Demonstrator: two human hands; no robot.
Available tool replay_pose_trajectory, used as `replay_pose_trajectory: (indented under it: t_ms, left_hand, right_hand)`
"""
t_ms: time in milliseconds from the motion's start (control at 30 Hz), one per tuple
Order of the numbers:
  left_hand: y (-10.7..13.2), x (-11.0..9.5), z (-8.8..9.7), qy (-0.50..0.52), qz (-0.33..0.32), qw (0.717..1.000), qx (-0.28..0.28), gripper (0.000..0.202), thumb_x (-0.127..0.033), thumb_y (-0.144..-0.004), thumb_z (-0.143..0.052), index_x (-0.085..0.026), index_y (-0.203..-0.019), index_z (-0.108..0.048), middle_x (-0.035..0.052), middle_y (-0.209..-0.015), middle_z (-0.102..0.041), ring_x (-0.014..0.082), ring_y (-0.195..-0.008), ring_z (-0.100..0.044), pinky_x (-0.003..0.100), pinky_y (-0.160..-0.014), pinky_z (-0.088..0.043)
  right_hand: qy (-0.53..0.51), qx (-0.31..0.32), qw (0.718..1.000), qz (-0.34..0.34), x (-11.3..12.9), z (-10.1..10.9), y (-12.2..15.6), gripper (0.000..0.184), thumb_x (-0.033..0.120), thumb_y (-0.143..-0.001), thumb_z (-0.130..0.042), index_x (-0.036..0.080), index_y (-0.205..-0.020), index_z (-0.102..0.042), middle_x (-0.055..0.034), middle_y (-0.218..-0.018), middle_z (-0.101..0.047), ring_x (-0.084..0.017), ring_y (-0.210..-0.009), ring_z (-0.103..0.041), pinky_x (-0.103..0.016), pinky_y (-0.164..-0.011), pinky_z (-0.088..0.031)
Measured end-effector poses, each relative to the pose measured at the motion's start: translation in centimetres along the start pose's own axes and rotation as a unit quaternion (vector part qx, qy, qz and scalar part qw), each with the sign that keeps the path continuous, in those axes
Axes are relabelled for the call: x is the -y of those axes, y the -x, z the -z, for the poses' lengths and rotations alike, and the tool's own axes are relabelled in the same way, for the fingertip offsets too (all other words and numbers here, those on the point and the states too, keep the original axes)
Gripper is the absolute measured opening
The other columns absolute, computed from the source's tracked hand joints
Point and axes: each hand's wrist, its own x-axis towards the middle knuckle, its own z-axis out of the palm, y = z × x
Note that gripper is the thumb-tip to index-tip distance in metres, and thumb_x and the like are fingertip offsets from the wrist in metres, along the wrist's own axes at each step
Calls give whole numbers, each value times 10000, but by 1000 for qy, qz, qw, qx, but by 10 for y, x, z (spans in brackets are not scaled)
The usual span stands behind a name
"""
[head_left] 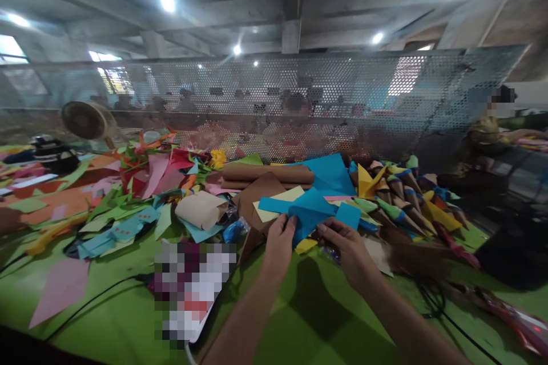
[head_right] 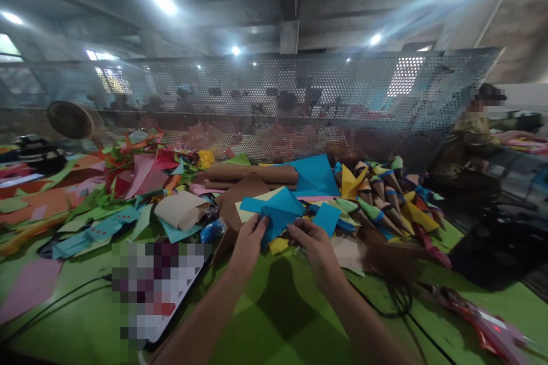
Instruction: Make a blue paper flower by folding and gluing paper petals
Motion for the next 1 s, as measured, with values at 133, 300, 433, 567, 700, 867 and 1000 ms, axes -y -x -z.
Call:
replay_pose_trajectory:
  t_ms: [133, 300, 433, 567, 700, 867, 1000]
  left_hand:
    - [1, 5, -2, 14, 13, 1000, -20, 404, -575, -785, -656, -175, -785, -603, 13, -770, -572, 141, -723, -504, 218, -645, -418]
    - [1, 13, -4, 34, 80, 995, -45, 567, -694, -718, -661, -167, -922, -621, 5, -715, -595, 118, -595, -521, 216, -544, -403]
    - [2, 12, -6, 31, 98, 995, -12, 629, -755, -737, -586, -163, -949, -580, -33, -596, -536, 101, -469, -462, 220, -451, -354]
    - [4, 10, -7, 30, 87, 996, -16, 649, -785, -762, -526, -164, -945, -579, -36, -568, -527, 97, -451, -445, 219, -440, -349]
    - [6, 9, -6, 11, 98, 995, -4, 645, -782, -805, -463, -165, -940, -597, -30, -522, -513, 120, -458, -459, 229, -438, -353]
    - [7, 8, -7, -44, 103, 993, -38, 554, -618, -858, -554, -162, -1166, -621, 112, -971, -703, 211, -815, -646, 283, -661, -497]
    - [7, 13, -9, -68, 78, 992, -68, 518, -521, -870, -590, -161, -1241, -613, 158, -1324, -607, 287, -1205, -565, 336, -953, -462]
  right_hand:
    - [34, 26, 999, 3, -4, -1, -1, 386, 477, -537, -899, 187, -622, -657, -21, -638, -647, -145, -596, -550, -271, -585, -435]
    - [48, 31, 998, 6, -9, 2, -3, 362, 478, -552, -884, 185, -648, -696, -26, -665, -671, -143, -594, -552, -274, -593, -442]
    - [55, 39, 998, 4, -13, 5, -5, 307, 443, -587, -868, 185, -664, -721, -38, -690, -692, -156, -612, -572, -280, -608, -447]
    - [67, 45, 997, 20, -13, 6, -5, 260, 429, -631, -831, 192, -654, -726, -41, -679, -692, -167, -625, -575, -281, -602, -438]
    - [60, 59, 996, 19, -13, 6, -5, 225, 401, -632, -804, 189, -662, -737, -44, -663, -692, -177, -627, -583, -287, -596, -433]
    - [75, 10, 997, 23, -16, 6, -6, 171, 340, -586, -802, 193, -628, -726, -38, -622, -690, -177, -591, -574, -289, -560, -412]
    - [69, 1, 997, 25, -18, 5, -7, 215, 367, -546, -833, 194, -593, -715, -40, -586, -681, -175, -541, -561, -297, -528, -413]
